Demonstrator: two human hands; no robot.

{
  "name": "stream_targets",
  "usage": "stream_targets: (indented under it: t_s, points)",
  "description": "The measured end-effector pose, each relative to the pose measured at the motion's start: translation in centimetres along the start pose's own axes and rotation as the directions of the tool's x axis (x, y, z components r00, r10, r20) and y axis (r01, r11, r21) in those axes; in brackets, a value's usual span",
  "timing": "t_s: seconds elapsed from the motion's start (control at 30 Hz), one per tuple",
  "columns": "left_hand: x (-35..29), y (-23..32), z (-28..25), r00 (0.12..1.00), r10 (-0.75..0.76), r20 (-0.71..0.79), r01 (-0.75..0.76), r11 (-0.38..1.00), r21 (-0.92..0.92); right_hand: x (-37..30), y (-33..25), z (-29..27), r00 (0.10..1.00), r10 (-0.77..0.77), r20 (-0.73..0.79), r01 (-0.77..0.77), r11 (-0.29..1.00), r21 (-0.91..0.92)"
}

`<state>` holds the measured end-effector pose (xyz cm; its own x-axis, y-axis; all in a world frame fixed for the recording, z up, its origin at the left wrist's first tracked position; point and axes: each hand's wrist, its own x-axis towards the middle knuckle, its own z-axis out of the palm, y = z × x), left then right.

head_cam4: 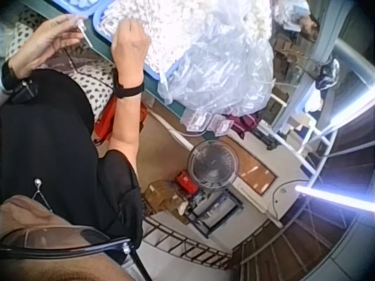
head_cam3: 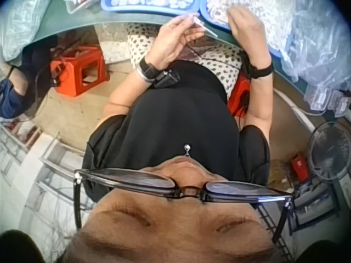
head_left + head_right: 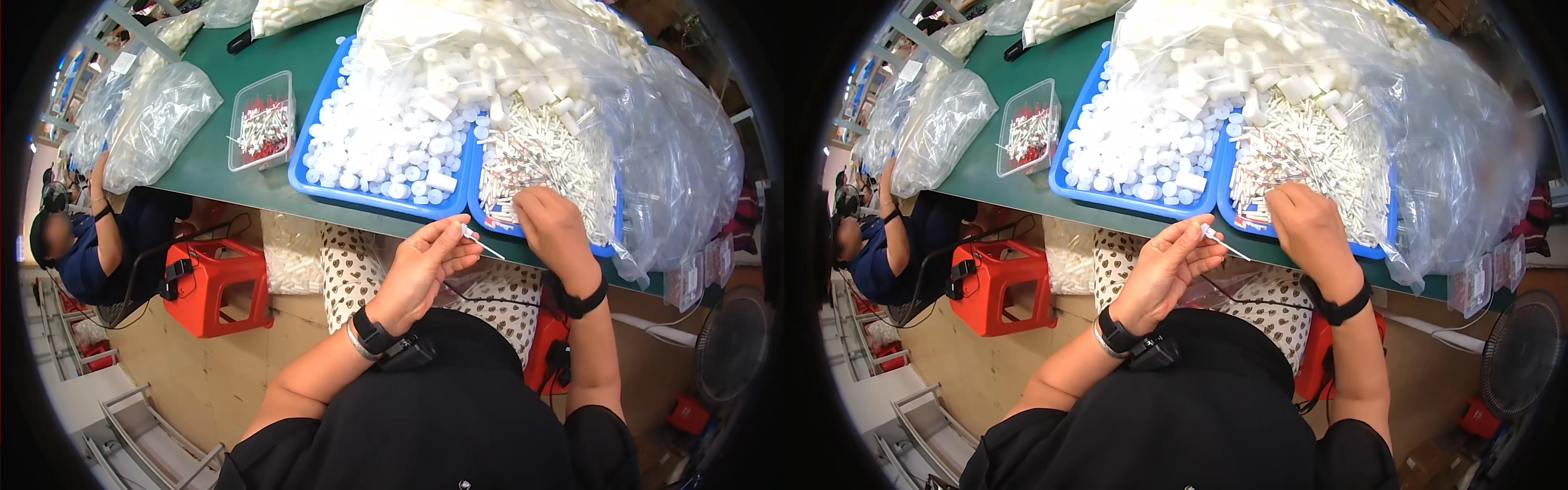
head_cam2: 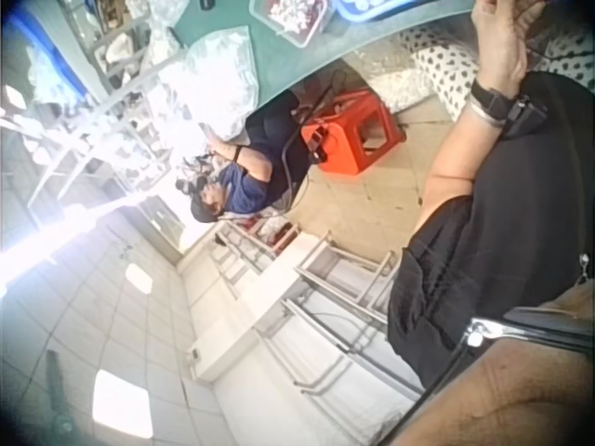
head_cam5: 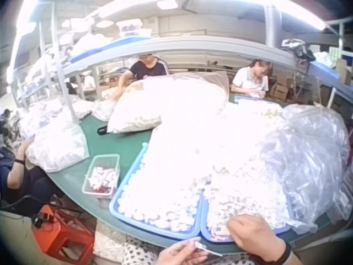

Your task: The person sits at a workbench and repeatedly picks up small white cylindrical plastic pieces and thin metal rods. They insert the metal rods into the plastic pieces by hand and place the assembled units into a blue tray.

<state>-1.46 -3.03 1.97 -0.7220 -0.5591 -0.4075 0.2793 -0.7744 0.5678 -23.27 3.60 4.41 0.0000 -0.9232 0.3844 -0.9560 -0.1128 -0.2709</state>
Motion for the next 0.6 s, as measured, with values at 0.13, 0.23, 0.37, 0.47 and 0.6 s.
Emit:
stream_targets:
  t_s: [0.13,0.23,0.37,0.47,0.6]
  points:
    - [0.0,0.4,0.0,0.994,0.1,-0.036,-0.101,0.994,-0.047,-1.4,-3.1,-0.8,0.989,0.143,0.043,-0.149,0.919,0.364]
    - [0.0,0.6,0.3,0.992,0.115,-0.058,-0.118,0.992,-0.05,-1.9,-3.9,-0.8,0.986,0.165,0.016,-0.158,0.902,0.402]
    - [0.1,0.5,0.4,0.991,0.108,-0.078,-0.113,0.992,-0.059,-2.0,-4.2,-0.8,0.99,0.142,-0.022,-0.123,0.916,0.382]
    - [0.1,0.4,0.2,0.99,0.113,-0.089,-0.118,0.991,-0.064,-1.8,-4.4,-0.7,0.993,0.108,-0.046,-0.084,0.927,0.365]
    - [0.2,0.1,-0.3,0.991,0.121,-0.05,-0.122,0.992,-0.023,-1.5,-4.5,0.3,0.99,0.038,-0.133,0.012,0.933,0.359]
